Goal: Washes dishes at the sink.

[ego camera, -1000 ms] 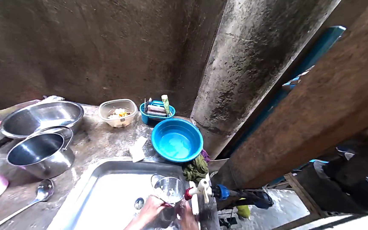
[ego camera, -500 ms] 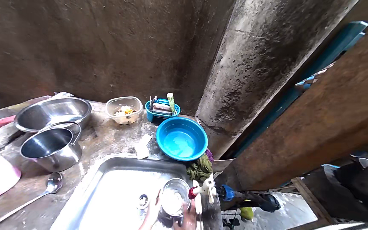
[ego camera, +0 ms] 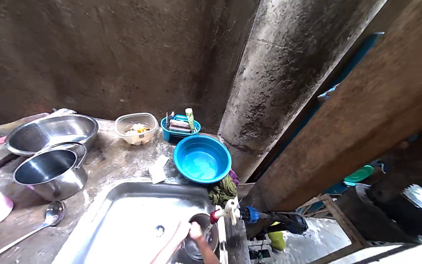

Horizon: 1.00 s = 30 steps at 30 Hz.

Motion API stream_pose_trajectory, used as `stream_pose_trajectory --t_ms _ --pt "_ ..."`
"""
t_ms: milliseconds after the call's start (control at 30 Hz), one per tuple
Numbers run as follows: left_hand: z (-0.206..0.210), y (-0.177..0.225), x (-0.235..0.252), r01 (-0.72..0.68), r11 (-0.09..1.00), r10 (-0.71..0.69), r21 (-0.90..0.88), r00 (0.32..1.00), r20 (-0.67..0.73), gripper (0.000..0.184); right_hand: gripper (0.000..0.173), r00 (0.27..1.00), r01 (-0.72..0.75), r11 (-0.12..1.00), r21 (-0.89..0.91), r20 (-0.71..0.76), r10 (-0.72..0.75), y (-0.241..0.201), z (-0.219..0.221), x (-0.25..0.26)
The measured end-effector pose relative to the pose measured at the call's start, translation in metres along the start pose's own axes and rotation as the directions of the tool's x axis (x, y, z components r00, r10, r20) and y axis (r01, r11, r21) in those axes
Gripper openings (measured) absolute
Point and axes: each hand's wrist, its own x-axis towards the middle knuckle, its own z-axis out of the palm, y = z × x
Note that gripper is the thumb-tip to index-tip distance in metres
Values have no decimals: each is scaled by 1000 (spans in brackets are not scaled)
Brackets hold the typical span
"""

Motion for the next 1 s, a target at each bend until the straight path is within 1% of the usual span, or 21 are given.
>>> stream_pose_trajectory --t_ms 33,67,100,133,167,233,300,367,400,433,500,533,567,667,733,767,800,900,933,967,1000 --pt "0 7 -6 15 997 -19 -80 998 -55 37 42 998 42 998 -36 40 -41 0 11 -5" --pt "-1 4 -7 18 994 -29 -111 995 -93 34 43 990 70 985 -159 136 -48 -1 12 -17" --pt "-2 -6 -4 7 995 -18 -103 994 -107 31 46 971 78 939 -335 240 5 -4 3 -32" --pt "1 -15 -4 0 995 -10 -104 995 -99 29 49 956 70 871 -486 282 80 -3 -9 -42" --pt "6 -20 -6 1 991 -13 -130 996 -93 28 52 956 51 830 -556 269 121 1 -18 -44" --pt "20 -21 -9 -82 978 50 -193 986 -162 26 50 979 16 848 -530 179 94 -3 -30 -34" --pt "26 -22 -9 -225 961 180 -160 950 -253 26 48 999 -34 951 -307 10 39 -16 -15 -30" --pt "21 -21 -5 -252 964 217 -88 931 -292 27 45 996 5 998 -66 -88 -11 -22 7 -28" --pt "16 -19 -2 -229 972 204 -49 932 -301 28 44 993 82 992 -94 -72 -88 -13 13 -24" --pt "12 -16 0 -210 977 189 -43 937 -293 29 45 991 131 961 -242 -7 -137 -2 8 -22" --pt "12 -16 2 -252 965 221 -78 934 -282 31 42 982 186 793 -580 78 -173 15 -19 -27" --pt "16 -16 2 -276 954 232 -119 928 -292 31 41 982 171 750 -639 47 -184 22 -29 -26" --pt "20 -14 4 -280 943 217 -178 926 -309 31 41 987 119 784 -610 -14 -161 24 -33 -23" --pt "25 -12 18 -210 913 96 -348 943 -319 30 42 970 -5 957 -290 -235 -66 -2 -12 -12" --pt "16 -20 29 -180 914 63 -362 948 -313 31 45 986 -1 990 -139 -164 -22 -13 -2 -8" --pt "9 -29 35 -173 920 56 -351 946 -319 31 47 995 30 981 -189 -86 -47 -13 -4 -13" --pt "1 -32 34 -149 931 41 -333 950 -309 31 50 995 94 947 -308 12 -95 -12 -9 -26" --pt "-12 -37 34 -96 976 24 -194 939 -343 30 57 958 283 721 -632 219 -184 -8 -33 -67" --pt "-13 -36 33 -86 984 26 -157 936 -350 29 52 952 306 664 -683 231 -201 -2 -39 -71" --pt "-11 -35 30 -83 986 28 -146 938 -346 31 41 952 307 644 -701 211 -224 5 -44 -74" --pt "-6 -33 26 -100 982 39 -162 939 -342 34 35 941 322 660 -679 151 -303 14 -47 -78"
